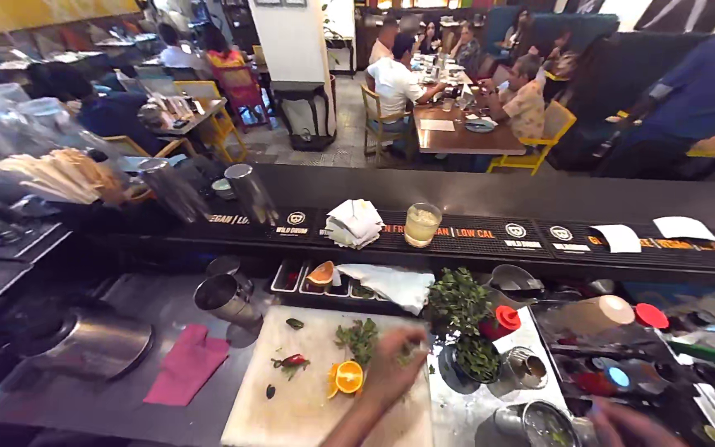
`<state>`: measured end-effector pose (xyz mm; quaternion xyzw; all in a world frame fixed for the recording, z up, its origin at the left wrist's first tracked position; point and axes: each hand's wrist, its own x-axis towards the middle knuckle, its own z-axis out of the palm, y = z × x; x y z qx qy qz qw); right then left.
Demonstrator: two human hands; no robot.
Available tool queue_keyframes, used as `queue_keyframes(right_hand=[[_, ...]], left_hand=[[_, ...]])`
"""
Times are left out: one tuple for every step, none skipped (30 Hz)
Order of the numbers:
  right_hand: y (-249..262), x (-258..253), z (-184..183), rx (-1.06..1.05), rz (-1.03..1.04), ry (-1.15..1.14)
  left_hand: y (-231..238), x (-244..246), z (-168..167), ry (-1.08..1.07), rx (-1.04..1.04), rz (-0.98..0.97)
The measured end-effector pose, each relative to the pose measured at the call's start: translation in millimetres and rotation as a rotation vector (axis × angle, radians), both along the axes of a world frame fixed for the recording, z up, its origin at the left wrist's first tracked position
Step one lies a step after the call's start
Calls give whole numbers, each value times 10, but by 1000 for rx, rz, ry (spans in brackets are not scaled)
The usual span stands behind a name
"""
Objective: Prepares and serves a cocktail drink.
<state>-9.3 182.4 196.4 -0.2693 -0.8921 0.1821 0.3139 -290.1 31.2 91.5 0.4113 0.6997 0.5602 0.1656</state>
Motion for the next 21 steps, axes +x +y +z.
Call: queue_keyframes(right_hand=[[246,-195,23,18,23,-15],[514,-409,7,67,41,-26],[791,-618,-48,106,61,-48],[1048,-813,-88,95,92,-112],[1286,-1024,-133,69,125,-195],[1501,-1235,-201,41,157,-283],[1708,-1422,-303,19,189,-370],[1908,-1588,-435,4,220,-443],[2084,-1721,-565,-2,258,-503],[2227,-1827,-679,-2,291,-553],[2312,-1903,-744,-9,319,-598],[2322,-1952,-740,-26,340,-633],[2284,-1975,-691,-47,344,-643],[2216,-1973,-620,-66,331,-646],[2111,-1951,-523,-100,303,-653],[2008,-1907,-451,-132,282,-631],[1918,-1863,-375,-172,282,-641],[1971,-1833,-409,-183,315,-665],[2165,-1819,-576,-148,373,-664],[2325,-1816,-754,-131,376,-638],[2513,-1819,-974,-113,350,-584]], left_hand=[[-353,252,-163,12,-3,-11],[-696,504,-321,6,-27,8],[-1028,749,-464,-19,-80,43],[-1334,971,-599,-42,-146,83],[-1610,1149,-719,-57,-206,127],[-1858,1290,-792,-69,-265,178],[-2073,1406,-825,-85,-322,237],[-2255,1497,-828,-102,-373,302],[-2395,1560,-811,-106,-410,375],[-2499,1600,-777,-96,-426,459],[-2576,1623,-734,-74,-419,558],[-2633,1636,-677,-42,-401,663],[-2676,1653,-624,-8,-372,772],[-2708,1679,-584,22,-340,878],[-2728,1718,-562,39,-306,977],[-2735,1764,-562,43,-271,1066],[-2733,1811,-570,32,-241,1135],[-2728,1845,-590,10,-224,1180],[-2725,1859,-620,-16,-218,1199],[-2720,1848,-654,-46,-223,1193],[-2717,1803,-693,-73,-231,1162]])
